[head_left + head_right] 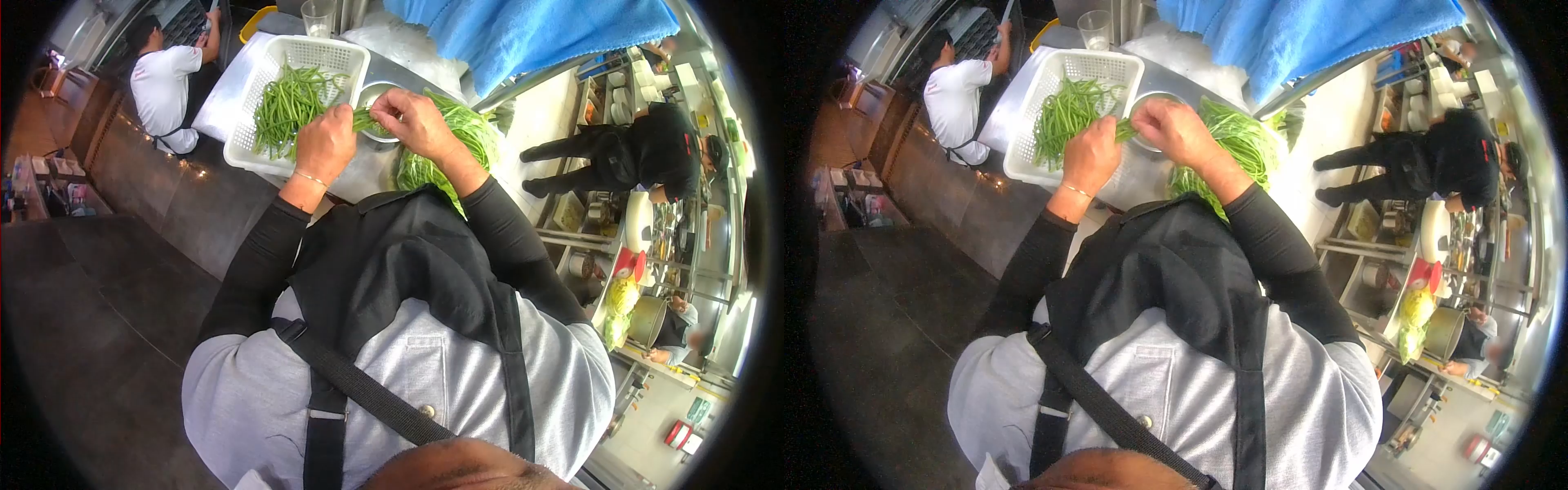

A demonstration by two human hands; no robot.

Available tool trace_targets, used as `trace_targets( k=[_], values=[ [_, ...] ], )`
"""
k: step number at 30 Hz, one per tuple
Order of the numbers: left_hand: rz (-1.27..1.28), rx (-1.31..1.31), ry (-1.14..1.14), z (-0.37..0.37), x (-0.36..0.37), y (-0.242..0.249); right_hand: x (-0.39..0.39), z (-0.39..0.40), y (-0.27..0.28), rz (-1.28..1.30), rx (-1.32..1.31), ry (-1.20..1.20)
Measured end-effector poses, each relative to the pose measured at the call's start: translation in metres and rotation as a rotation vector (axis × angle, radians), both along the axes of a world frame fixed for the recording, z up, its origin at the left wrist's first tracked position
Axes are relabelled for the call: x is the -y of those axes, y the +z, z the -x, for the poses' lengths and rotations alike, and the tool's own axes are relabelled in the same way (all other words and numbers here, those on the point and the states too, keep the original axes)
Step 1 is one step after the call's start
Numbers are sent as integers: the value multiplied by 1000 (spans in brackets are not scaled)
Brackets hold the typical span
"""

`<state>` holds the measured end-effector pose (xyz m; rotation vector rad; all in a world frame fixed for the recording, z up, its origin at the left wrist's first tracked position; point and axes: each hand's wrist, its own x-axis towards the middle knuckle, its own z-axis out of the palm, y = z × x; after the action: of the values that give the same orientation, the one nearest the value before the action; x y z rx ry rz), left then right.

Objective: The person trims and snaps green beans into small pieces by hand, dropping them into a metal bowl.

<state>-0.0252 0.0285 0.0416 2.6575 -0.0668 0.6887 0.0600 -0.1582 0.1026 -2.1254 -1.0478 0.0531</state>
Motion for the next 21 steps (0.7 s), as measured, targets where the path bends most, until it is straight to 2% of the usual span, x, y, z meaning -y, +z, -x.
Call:
trace_targets(
  k=[5,7,8,10,13,14,15,16,17,18,19,20,21],
  values=[
    [-18,-37,5,-1,1,-2,-1,-1,0,42,-21,35],
    [-30,-63,10,-2,4,-8,-9,2,-6,159,167,-44],
    [-61,-117,20,-5,6,-13,-15,3,-10,159,165,-47],
    [-94,-173,25,-5,9,-16,-26,5,-15,439,316,-307],
    [-16,-151,23,-3,9,-18,-19,-25,-37,492,247,-448],
    [103,-25,-14,-3,9,-21,-11,-32,-46,490,245,-450],
    [223,101,-50,-3,8,-22,1,-39,-52,365,185,-402],
    [221,102,-47,0,6,-19,6,-41,-49,240,126,-352],
    [584,0,-114,3,5,-15,10,-40,-47,92,65,-298],
    [948,-106,-180,6,4,-13,6,-33,-35,92,65,-290],
    [1087,-162,-193,5,2,-14,2,-24,-20,-4,-40,-244],
    [1090,-165,-184,7,-2,-16,0,-17,-9,-100,-148,-200],
    [1214,-290,-212,8,-6,-13,-1,-13,-4,-132,-118,-112]
  ],
)
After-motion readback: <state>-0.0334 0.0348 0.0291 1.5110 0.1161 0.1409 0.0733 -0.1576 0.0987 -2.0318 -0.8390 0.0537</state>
